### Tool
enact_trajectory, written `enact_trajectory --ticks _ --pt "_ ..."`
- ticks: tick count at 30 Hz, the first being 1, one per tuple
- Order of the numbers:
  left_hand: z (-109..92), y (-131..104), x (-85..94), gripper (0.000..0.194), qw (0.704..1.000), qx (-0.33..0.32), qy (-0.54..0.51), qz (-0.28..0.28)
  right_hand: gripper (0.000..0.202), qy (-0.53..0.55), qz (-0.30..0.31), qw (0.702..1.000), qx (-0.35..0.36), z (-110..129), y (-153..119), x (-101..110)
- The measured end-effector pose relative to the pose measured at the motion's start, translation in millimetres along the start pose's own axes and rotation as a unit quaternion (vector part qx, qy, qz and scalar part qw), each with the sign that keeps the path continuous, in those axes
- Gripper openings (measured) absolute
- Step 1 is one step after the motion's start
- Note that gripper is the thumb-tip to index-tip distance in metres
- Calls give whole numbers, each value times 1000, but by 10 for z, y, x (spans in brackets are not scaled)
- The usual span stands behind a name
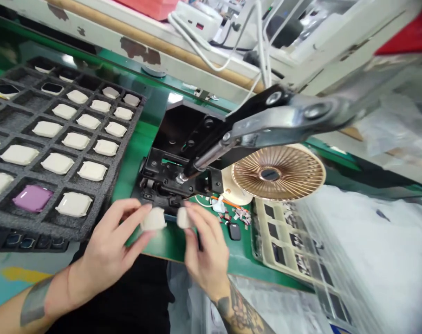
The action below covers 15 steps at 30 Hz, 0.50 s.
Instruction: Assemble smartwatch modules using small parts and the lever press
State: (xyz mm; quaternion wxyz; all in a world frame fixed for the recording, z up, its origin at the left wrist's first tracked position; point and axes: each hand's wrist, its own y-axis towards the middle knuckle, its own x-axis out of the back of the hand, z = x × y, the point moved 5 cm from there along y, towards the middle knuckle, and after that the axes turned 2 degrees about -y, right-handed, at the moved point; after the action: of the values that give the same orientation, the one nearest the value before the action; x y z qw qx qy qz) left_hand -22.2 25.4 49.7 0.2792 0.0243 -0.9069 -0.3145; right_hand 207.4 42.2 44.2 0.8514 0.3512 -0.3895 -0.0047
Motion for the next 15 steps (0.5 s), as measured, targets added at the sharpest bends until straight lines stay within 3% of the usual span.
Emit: enact_trajectory --ticks 4,7,11,15 --pt "98 346 -312 27 978 -25 190 76 55 -58 -111 991 -44 -340 -151 245" --pt "141 520 -509 15 953 -9 264 147 50 -49 -137 987 -71 -536 -231 258" --pt "120 544 -642 32 932 16 261 250 49 -38 -121 989 -81 -641 -289 220" --pt "29 432 -565 46 929 34 269 250 55 -43 -106 993 -37 -542 -234 230"
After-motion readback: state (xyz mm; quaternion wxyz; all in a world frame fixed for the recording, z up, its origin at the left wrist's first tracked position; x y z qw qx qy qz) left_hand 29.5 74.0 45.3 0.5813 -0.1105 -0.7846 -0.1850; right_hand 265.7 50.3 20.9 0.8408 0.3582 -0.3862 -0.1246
